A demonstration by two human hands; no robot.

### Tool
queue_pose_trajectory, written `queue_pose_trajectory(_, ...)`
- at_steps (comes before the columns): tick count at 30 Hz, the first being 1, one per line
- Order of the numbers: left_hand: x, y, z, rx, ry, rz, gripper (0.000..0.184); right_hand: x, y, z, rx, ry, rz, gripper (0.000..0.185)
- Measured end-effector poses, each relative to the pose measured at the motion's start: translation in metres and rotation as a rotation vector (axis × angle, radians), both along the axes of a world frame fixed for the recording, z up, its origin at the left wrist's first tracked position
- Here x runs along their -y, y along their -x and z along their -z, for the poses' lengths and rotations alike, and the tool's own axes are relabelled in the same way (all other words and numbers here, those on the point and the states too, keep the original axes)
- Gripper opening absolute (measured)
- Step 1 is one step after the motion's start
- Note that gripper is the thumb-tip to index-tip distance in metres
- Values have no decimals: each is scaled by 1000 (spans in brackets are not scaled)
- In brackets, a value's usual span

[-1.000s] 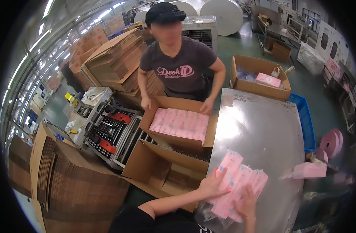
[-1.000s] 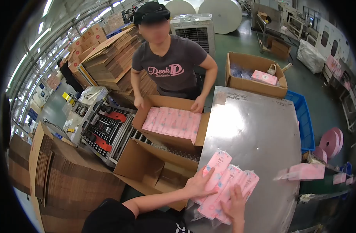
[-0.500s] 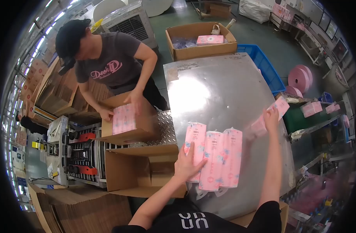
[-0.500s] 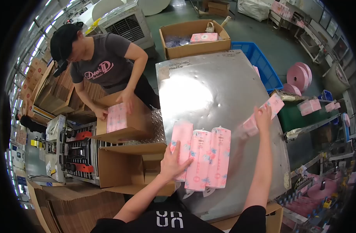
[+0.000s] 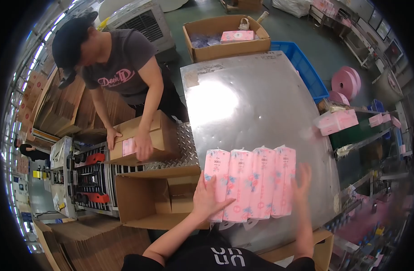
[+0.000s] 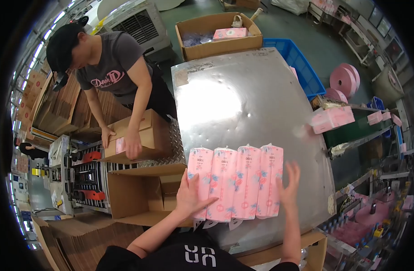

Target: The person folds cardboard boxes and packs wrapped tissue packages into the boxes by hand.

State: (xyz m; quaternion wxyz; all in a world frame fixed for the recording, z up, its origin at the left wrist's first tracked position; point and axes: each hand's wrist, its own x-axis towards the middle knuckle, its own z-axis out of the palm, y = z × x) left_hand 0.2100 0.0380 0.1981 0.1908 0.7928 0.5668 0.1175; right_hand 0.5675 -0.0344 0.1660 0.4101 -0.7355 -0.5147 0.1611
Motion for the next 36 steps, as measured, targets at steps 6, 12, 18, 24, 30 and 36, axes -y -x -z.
queue_pose_trajectory(6, -8, -5, 17, 152, -41, -73, 69, -172, -76, -26, 331, -6, 212, 78)
queue_pose_trajectory(12, -6, -1, 18, 221, -36, -107, 42, -230, -142, 17, 434, 524, 549, 103)
queue_pose_trajectory(18, -19, 14, 44, 641, 108, -224, 73, -147, -31, -99, 285, -49, -131, 68)
queue_pose_trajectory(24, -54, 58, 41, 899, 1120, -43, 83, -125, -30, -52, 75, 355, -103, 68)
queue_pose_trajectory(30, -67, 88, 51, 713, 1528, 69, 95, -121, -35, -53, -113, 422, -2, 68)
queue_pose_trajectory(36, -41, 116, 62, 705, 1576, 206, 100, -98, -37, -66, -347, 383, 120, 68)
